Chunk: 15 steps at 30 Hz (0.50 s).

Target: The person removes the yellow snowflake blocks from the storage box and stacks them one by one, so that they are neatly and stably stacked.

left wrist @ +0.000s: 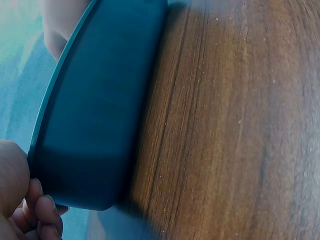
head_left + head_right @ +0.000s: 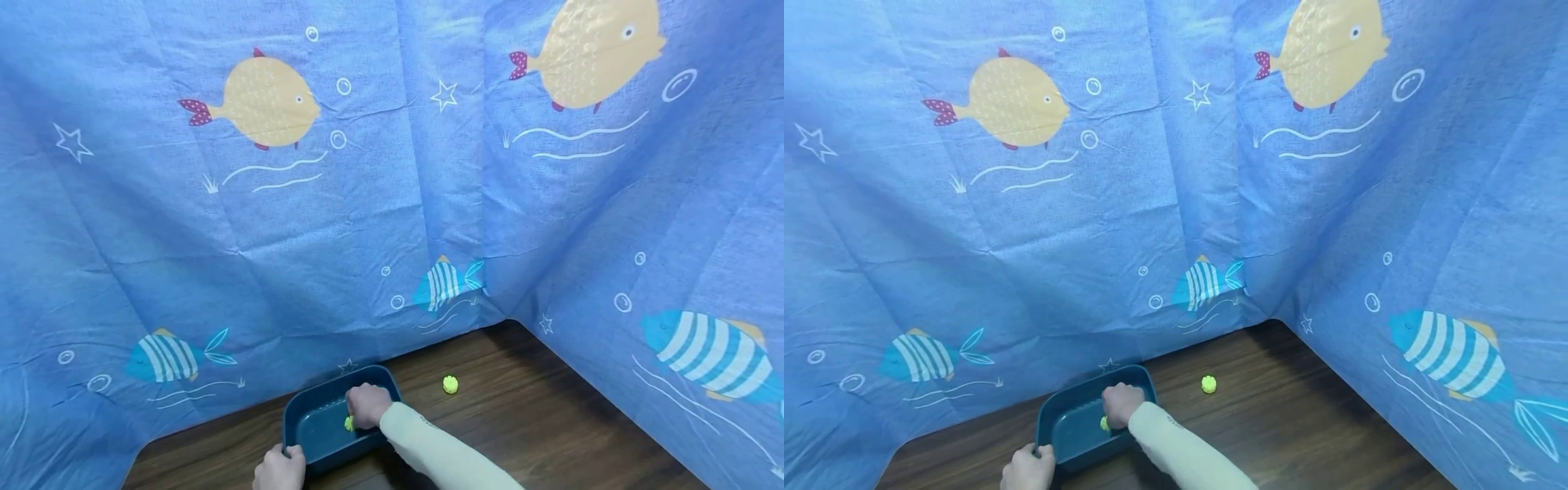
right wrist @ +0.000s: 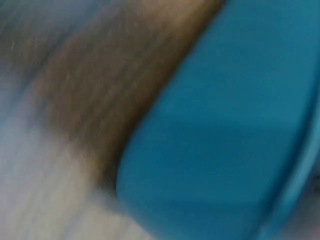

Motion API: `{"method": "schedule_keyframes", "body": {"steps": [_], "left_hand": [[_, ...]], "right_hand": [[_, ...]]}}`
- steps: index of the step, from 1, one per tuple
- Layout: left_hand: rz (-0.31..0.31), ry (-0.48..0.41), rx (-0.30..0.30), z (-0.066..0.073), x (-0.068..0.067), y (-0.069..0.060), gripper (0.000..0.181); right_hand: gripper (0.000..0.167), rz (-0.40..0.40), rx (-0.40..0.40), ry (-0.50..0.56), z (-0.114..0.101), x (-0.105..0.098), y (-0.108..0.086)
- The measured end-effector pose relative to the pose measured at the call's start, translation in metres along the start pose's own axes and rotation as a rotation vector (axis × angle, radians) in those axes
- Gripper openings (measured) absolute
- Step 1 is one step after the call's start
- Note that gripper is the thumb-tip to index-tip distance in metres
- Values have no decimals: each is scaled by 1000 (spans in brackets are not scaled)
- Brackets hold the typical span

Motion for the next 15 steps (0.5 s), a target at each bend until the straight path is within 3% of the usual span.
{"method": "schedule_keyframes", "body": {"steps": [4, 9, 15], "left_hand": [[-11, 10, 4, 1, 1, -1, 46], [-6, -1, 1, 1, 0, 0, 44], [4, -9, -2, 0, 0, 0, 41]], "right_hand": [[24, 52, -31, 84, 25, -25, 0], [15, 114, 18, 213, 76, -62, 1], [9, 91, 75, 301, 142, -76, -4]]}}
Point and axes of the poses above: each hand's wrist, its own y-axis towards the middle knuckle, its own x-axis out of the palm, z = x × y, the point moved 6 cm from there along y, towards the middle knuckle, and after that the axes turned 3 degrees about -y, right-handed, at the moved point
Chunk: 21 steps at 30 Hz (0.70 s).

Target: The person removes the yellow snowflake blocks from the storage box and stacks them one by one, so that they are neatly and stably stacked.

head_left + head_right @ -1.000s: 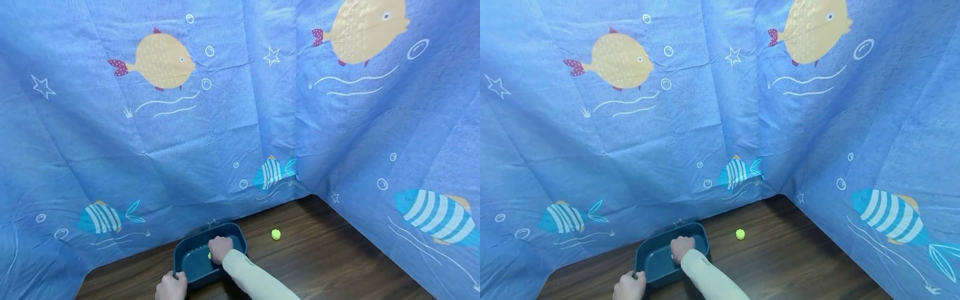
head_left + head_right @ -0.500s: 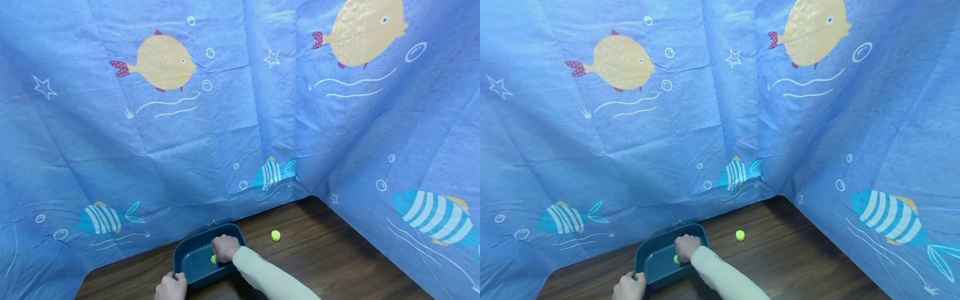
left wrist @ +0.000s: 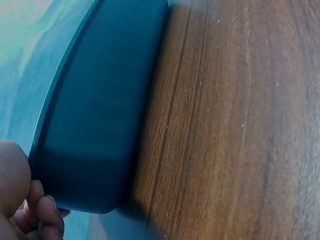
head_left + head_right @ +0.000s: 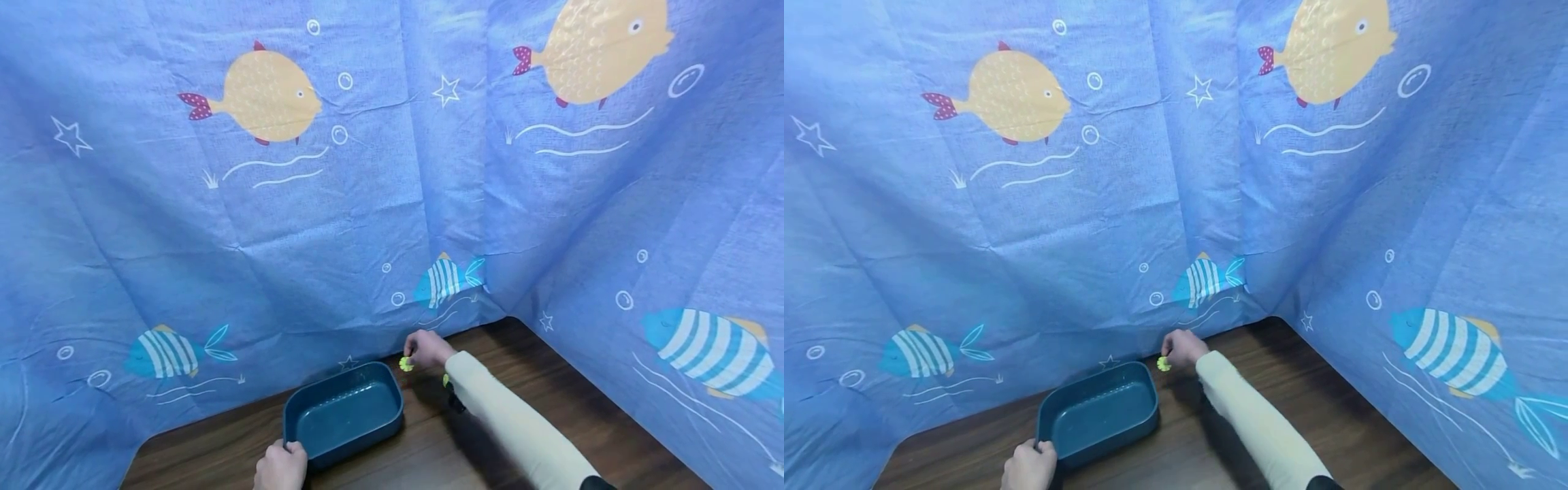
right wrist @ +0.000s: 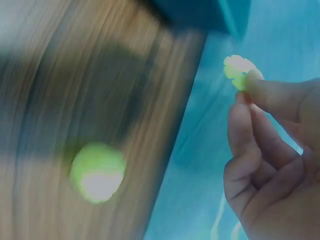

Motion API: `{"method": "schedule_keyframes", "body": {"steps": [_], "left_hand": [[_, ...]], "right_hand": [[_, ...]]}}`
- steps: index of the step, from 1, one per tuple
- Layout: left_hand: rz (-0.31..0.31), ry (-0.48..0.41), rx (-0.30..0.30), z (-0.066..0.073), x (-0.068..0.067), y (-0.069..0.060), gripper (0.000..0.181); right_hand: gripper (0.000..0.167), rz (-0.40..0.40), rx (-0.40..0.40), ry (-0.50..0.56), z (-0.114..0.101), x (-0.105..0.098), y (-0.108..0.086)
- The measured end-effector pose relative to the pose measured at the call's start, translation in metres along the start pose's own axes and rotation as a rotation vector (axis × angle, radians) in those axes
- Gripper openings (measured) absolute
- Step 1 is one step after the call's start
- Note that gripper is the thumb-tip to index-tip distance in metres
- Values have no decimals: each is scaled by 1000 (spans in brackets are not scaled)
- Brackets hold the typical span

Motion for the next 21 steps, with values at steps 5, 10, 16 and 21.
{"method": "schedule_keyframes", "body": {"steps": [5, 10, 16, 21], "left_hand": [[-4, 6, -1, 0, 1, 0, 43], [0, -4, -3, -2, 2, -1, 41], [11, -17, -1, -3, 1, -1, 41], [10, -14, -7, -4, 1, 0, 41]], "right_hand": [[3, 2, 80, 52, 44, -15, -11], [5, -57, 173, 225, 75, -12, -24], [9, -68, 223, 296, 90, -11, -36], [8, -118, 252, 250, 95, -10, -39]]}}
Point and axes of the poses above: each hand's wrist, its own y-axis towards the middle knuckle, its own x-axis out of the palm, z = x × y, the point moved 6 cm from there along y, towards the middle knuckle, and after that the axes turned 3 degrees about -y, right-handed, at the moved point
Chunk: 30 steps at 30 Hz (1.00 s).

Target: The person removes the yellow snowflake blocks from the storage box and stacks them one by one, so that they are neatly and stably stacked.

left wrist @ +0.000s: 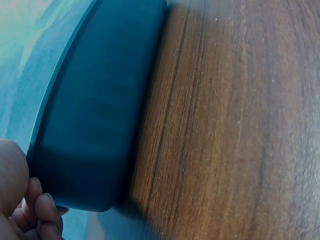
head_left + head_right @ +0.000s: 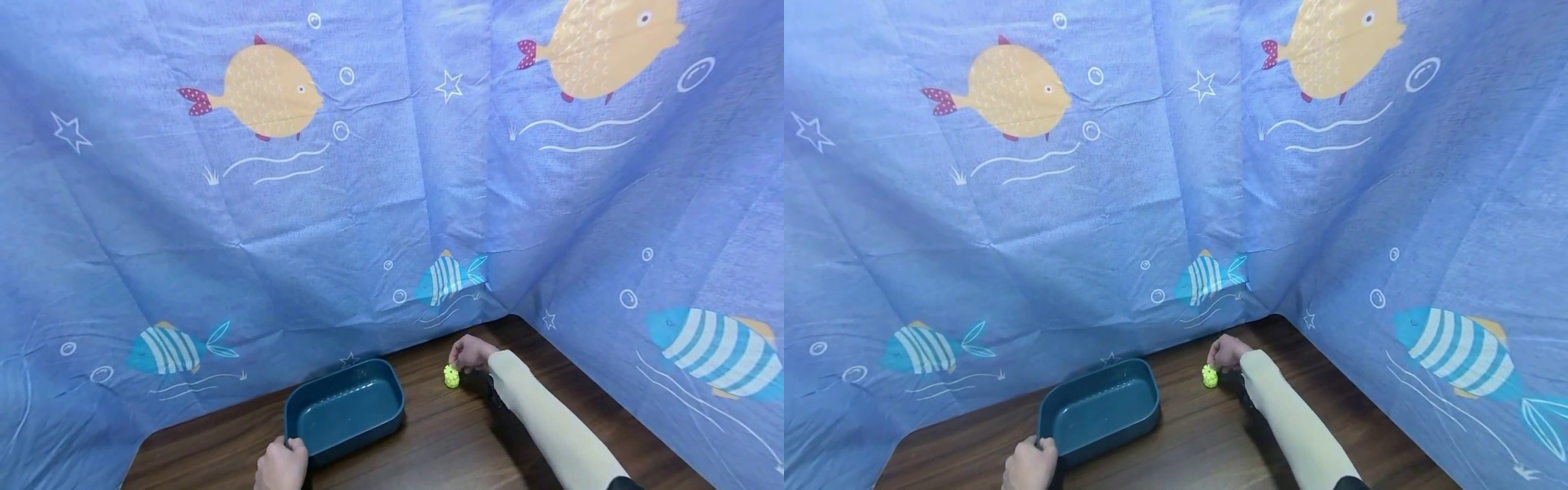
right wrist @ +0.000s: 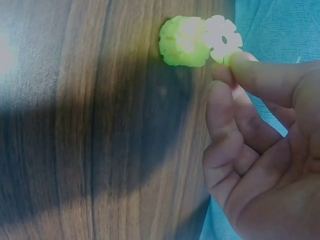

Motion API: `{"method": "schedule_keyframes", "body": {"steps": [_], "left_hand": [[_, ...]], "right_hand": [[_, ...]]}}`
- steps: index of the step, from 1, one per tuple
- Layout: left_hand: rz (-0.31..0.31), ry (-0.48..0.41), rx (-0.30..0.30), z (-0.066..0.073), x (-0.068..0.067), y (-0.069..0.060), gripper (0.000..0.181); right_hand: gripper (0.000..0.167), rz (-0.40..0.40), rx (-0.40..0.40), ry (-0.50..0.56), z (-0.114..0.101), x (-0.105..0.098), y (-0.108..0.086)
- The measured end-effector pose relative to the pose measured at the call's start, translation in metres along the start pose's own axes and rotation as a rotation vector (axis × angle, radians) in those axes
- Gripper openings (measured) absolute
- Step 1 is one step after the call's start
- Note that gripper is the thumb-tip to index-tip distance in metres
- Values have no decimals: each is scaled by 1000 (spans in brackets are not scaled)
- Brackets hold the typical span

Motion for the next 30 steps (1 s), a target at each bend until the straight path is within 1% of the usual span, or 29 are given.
{"method": "schedule_keyframes", "body": {"steps": [4, 12, 18, 24, 30], "left_hand": [[7, -4, 4, 0, -1, -1, 41], [15, -16, 5, 0, -1, -2, 40], [25, -15, -8, 0, -1, -2, 40], [27, -12, -14, 0, 0, -2, 38], [28, -11, -12, 1, -1, -2, 40]], "right_hand": [[9, -18, -3, -12, 4, 1, 2], [11, -15, -17, -35, 6, 3, 2], [8, -6, -4, -67, 6, 3, -1], [10, 1, 8, -97, 7, 3, 0], [6, 4, 20, -82, 9, 4, 4]]}}
Point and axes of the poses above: each hand's wrist, its own y-axis towards the middle knuckle, its own x-axis out of the palm, z = x × y, the point moved 6 cm from there along y, towards the middle knuckle, and after that the axes turned 3 degrees about -y, right-handed, at the moved point
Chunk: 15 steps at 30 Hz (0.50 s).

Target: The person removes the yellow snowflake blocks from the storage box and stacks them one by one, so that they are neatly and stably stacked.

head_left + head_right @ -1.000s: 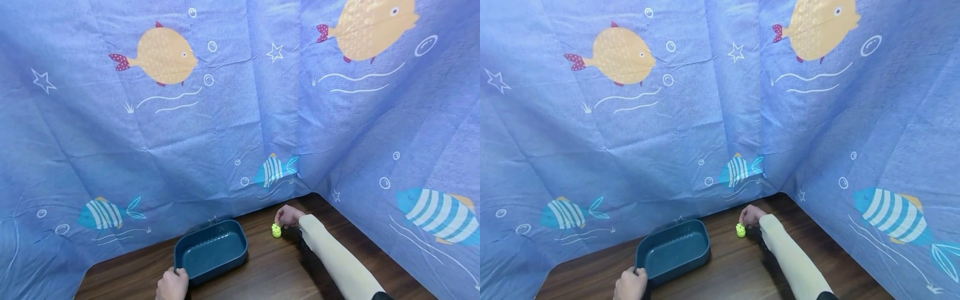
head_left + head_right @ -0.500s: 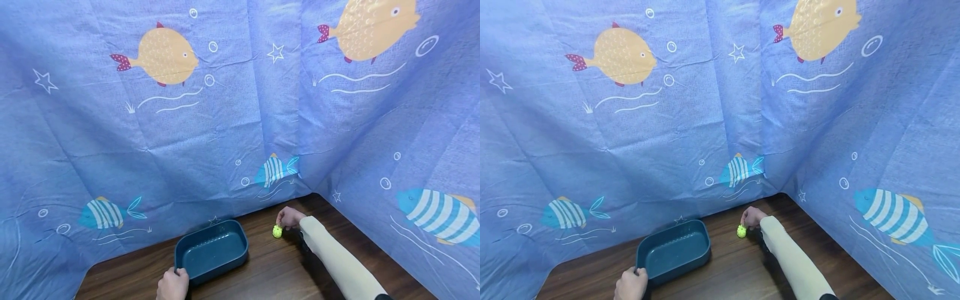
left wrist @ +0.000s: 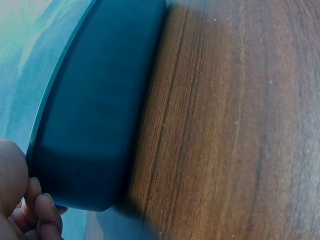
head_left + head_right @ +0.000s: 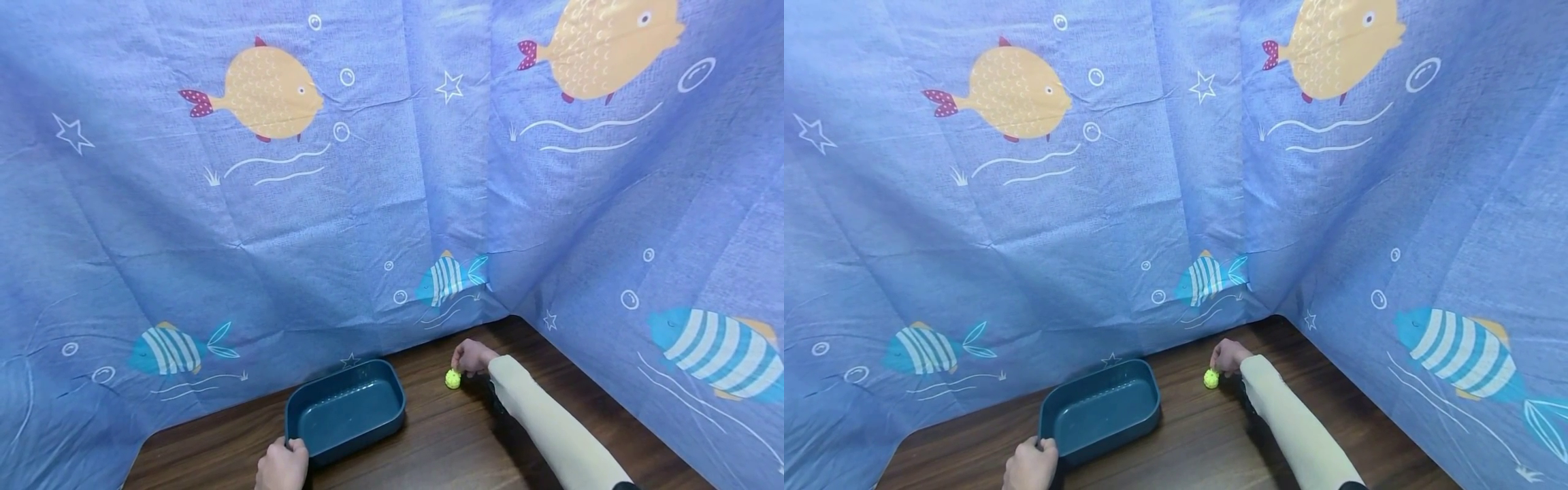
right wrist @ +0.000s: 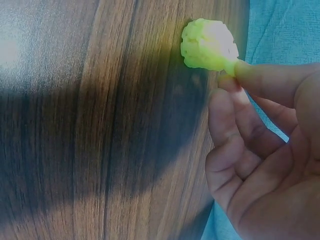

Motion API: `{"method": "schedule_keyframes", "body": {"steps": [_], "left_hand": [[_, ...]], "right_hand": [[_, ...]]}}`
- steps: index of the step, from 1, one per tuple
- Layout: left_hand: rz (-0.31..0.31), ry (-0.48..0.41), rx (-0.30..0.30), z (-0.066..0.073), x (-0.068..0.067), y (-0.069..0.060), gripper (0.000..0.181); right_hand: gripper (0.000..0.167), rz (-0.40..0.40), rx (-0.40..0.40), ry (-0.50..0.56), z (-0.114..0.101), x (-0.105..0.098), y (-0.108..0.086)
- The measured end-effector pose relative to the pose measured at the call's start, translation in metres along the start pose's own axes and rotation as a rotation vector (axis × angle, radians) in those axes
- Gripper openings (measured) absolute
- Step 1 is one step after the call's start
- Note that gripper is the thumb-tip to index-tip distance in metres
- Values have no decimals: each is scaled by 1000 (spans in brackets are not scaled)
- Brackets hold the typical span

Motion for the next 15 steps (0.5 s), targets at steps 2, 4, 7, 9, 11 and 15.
{"method": "schedule_keyframes", "body": {"steps": [2, 4, 7, 9, 11, 15], "left_hand": [[-1, 1, -2, 0, 0, 0, 40], [-3, 1, -3, 1, -1, 0, 40], [-9, 2, -5, 1, -1, -1, 40], [-14, 3, -6, 0, -1, -1, 41], [-19, 6, -9, 0, 0, -1, 42], [-24, 14, -14, -1, 1, 0, 45]], "right_hand": [[7, 2, 6, 3, 0, 1, 2], [8, 4, 8, 2, 0, 1, 3], [10, 8, 13, 0, 0, 2, 2], [10, 10, 17, -4, -1, 2, 2], [11, 15, 20, -14, -1, 3, 2], [10, 31, 21, -32, 1, 6, 3]]}}
Point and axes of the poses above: each hand's wrist, its own y-axis towards the middle knuckle, its own x-axis out of the palm, z = x × y, the point moved 6 cm from there along y, towards the middle knuckle, and after that the axes turned 3 degrees about -y, right-handed, at the moved point
